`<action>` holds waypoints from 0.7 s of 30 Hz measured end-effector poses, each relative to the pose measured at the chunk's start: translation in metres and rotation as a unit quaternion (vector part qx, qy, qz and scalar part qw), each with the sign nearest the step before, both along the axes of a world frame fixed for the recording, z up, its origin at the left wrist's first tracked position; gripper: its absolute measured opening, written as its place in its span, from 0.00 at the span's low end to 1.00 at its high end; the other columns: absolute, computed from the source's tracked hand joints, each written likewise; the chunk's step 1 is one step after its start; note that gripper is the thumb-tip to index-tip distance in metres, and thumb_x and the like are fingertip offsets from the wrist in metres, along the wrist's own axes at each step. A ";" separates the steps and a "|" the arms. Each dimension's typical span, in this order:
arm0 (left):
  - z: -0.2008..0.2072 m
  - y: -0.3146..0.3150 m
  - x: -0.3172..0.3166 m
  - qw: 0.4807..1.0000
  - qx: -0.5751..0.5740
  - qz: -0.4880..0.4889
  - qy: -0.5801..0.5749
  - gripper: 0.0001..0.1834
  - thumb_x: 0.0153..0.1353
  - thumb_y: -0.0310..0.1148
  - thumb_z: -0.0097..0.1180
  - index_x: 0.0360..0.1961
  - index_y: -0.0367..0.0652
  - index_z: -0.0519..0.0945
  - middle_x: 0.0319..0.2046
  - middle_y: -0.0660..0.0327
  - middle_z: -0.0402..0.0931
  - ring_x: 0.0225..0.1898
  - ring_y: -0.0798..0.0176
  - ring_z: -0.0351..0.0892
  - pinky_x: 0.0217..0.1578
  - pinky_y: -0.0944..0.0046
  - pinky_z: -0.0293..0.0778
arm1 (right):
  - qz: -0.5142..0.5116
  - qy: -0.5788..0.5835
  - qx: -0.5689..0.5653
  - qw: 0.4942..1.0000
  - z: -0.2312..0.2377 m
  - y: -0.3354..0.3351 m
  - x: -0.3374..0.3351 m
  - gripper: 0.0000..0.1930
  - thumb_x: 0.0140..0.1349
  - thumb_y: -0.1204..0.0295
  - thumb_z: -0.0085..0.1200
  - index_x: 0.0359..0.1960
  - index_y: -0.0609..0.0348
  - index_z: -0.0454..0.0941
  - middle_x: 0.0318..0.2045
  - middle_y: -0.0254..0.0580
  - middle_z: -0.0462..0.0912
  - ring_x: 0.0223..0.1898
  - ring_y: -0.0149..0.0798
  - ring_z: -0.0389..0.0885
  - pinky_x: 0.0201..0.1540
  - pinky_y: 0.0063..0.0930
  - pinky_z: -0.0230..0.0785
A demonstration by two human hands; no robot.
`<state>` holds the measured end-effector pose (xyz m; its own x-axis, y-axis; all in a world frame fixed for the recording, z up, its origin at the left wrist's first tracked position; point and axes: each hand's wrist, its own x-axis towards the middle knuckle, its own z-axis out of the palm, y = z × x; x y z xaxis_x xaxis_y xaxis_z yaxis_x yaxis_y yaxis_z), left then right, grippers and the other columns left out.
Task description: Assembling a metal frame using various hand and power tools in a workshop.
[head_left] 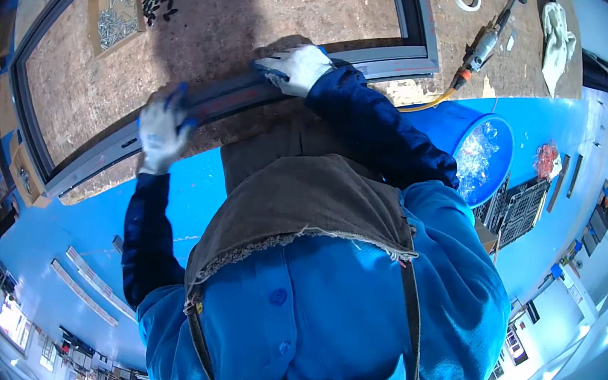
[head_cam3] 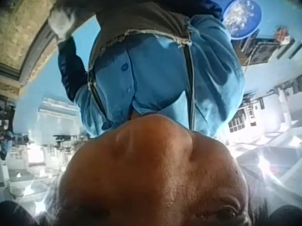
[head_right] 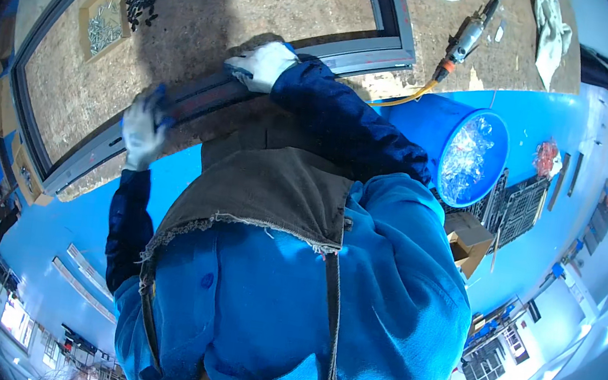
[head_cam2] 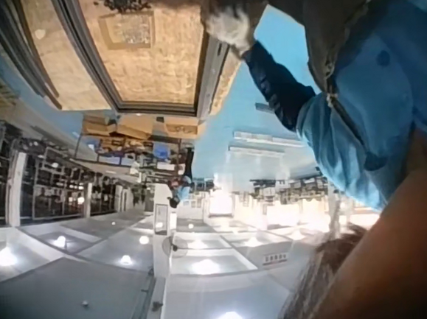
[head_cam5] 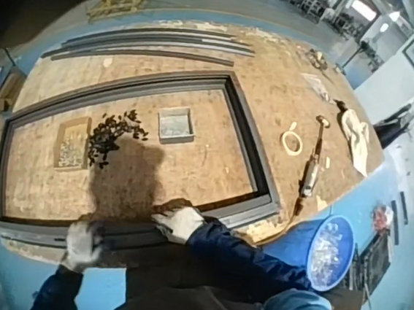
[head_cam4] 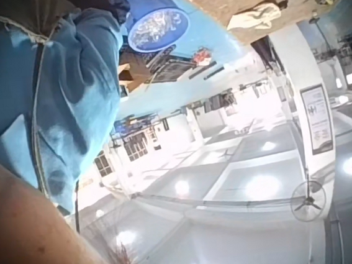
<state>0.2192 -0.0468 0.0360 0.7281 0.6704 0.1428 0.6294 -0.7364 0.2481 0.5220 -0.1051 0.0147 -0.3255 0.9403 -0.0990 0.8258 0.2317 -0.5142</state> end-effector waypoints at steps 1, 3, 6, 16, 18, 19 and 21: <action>-0.002 -0.002 0.021 1.000 0.003 -0.013 0.026 0.26 0.51 0.46 0.59 0.50 0.45 0.75 0.37 0.53 0.76 0.40 0.47 0.73 0.44 0.51 0.66 | -0.005 -0.001 -0.005 1.000 -0.009 0.000 0.002 0.16 0.59 0.61 0.42 0.47 0.44 0.76 0.35 0.45 0.82 0.36 0.49 0.81 0.39 0.43 0.71; -0.005 -0.007 0.040 1.000 -0.012 0.005 0.013 0.26 0.50 0.46 0.60 0.48 0.44 0.76 0.36 0.54 0.76 0.39 0.48 0.74 0.42 0.52 0.67 | -0.008 0.029 0.051 0.998 -0.018 0.001 -0.002 0.14 0.59 0.61 0.42 0.43 0.45 0.77 0.34 0.44 0.82 0.35 0.49 0.81 0.38 0.44 0.71; -0.012 -0.002 0.042 0.998 -0.047 0.021 -0.021 0.24 0.48 0.45 0.62 0.45 0.44 0.77 0.34 0.55 0.76 0.37 0.49 0.74 0.39 0.53 0.68 | -0.015 0.024 -0.023 0.999 -0.003 0.006 -0.002 0.12 0.57 0.61 0.44 0.39 0.46 0.78 0.32 0.43 0.81 0.34 0.50 0.80 0.37 0.44 0.71; -0.008 -0.002 0.046 0.993 -0.109 0.037 -0.030 0.15 0.50 0.35 0.59 0.39 0.42 0.76 0.32 0.54 0.77 0.37 0.47 0.75 0.38 0.54 0.69 | 0.007 0.054 -0.197 0.979 0.017 0.018 0.013 0.15 0.53 0.57 0.51 0.40 0.46 0.78 0.36 0.47 0.81 0.39 0.51 0.79 0.43 0.44 0.69; -0.007 0.001 0.051 0.994 -0.102 0.019 -0.034 0.15 0.51 0.35 0.59 0.40 0.42 0.75 0.31 0.53 0.77 0.35 0.47 0.76 0.36 0.53 0.70 | 0.013 0.035 -0.230 0.972 0.021 0.021 0.015 0.16 0.52 0.56 0.52 0.41 0.46 0.77 0.37 0.44 0.81 0.42 0.50 0.79 0.45 0.43 0.68; -0.006 0.002 0.052 0.994 -0.102 0.013 -0.037 0.15 0.51 0.35 0.59 0.40 0.42 0.75 0.31 0.53 0.77 0.35 0.47 0.76 0.36 0.53 0.70 | 0.006 0.032 -0.230 0.973 0.018 0.020 0.015 0.16 0.52 0.56 0.52 0.41 0.46 0.77 0.37 0.44 0.81 0.42 0.50 0.79 0.45 0.43 0.68; -0.002 0.004 0.052 0.989 -0.136 0.022 0.057 0.15 0.51 0.37 0.59 0.39 0.43 0.75 0.30 0.52 0.77 0.33 0.47 0.77 0.32 0.53 0.71 | 0.018 0.096 -0.204 0.974 0.014 0.014 0.017 0.23 0.52 0.55 0.54 0.52 0.40 0.73 0.42 0.44 0.80 0.44 0.48 0.78 0.46 0.42 0.69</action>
<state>0.2707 -0.0428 0.0335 0.6981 0.7043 -0.1285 0.6950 -0.6236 0.3580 0.5385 -0.0907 0.0286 -0.4071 0.8232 -0.3957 0.6999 0.0028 -0.7143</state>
